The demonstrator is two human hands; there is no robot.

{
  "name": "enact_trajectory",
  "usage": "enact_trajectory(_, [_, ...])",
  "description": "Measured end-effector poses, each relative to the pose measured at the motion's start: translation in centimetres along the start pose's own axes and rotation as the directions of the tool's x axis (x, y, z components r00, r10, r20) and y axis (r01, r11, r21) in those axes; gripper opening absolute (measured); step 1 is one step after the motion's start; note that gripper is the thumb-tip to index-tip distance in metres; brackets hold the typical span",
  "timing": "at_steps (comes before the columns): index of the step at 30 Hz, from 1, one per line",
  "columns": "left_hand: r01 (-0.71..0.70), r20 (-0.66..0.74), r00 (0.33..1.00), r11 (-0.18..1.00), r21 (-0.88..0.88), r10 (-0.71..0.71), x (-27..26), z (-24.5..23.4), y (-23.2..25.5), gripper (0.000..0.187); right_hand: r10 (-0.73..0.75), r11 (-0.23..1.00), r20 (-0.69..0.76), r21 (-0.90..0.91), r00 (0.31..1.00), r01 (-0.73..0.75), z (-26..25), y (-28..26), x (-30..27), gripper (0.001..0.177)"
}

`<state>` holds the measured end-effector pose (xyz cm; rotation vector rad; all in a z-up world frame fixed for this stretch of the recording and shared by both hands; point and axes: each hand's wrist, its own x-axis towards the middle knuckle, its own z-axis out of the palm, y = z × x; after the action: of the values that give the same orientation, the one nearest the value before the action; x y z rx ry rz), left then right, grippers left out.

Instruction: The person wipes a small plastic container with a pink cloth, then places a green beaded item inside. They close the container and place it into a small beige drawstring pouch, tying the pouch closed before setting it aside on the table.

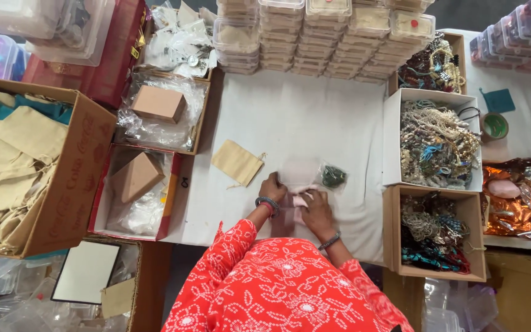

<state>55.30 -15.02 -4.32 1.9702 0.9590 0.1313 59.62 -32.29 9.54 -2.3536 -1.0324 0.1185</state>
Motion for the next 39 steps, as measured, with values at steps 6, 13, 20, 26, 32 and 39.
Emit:
enact_trajectory(6, [0.12, 0.186, 0.981, 0.911, -0.394, -0.048, 0.5, 2.6, -2.3, 0.057, 0.069, 0.995, 0.141, -0.084, 0.988, -0.057, 1.6, -0.7, 1.8, 0.029])
enact_trajectory(13, [0.113, 0.172, 0.98, 0.436, -0.893, 0.098, 0.0, -4.3, 3.7, 0.057, -0.245, 0.93, -0.041, 0.273, 0.969, 0.247, 2.8, -2.0, 3.1, 0.037])
enact_trajectory(20, [-0.145, -0.023, 0.983, 0.69, -0.709, 0.183, -1.2, -8.3, 7.9, 0.057, -0.158, 0.987, -0.055, 0.012, 0.986, 0.159, -0.7, -5.9, 6.9, 0.037])
enact_trajectory(26, [-0.26, -0.146, 0.964, 0.67, -0.695, 0.222, -3.9, -11.6, 10.8, 0.054, -0.104, 0.993, -0.04, 0.054, 0.994, 0.106, 1.3, -5.1, 6.4, 0.028])
enact_trajectory(32, [-0.069, -0.033, 0.996, 0.5, -0.863, 0.08, -0.4, -9.4, 6.8, 0.056, 0.046, 0.734, 0.182, 0.661, 0.982, -0.156, 2.7, -1.1, 5.8, 0.023])
enact_trajectory(39, [-0.013, 0.185, 0.953, 0.643, -0.766, 0.24, -1.0, -7.8, 6.6, 0.064, 0.016, 0.948, -0.296, 0.307, 0.955, 0.079, -3.4, -3.7, 9.0, 0.036])
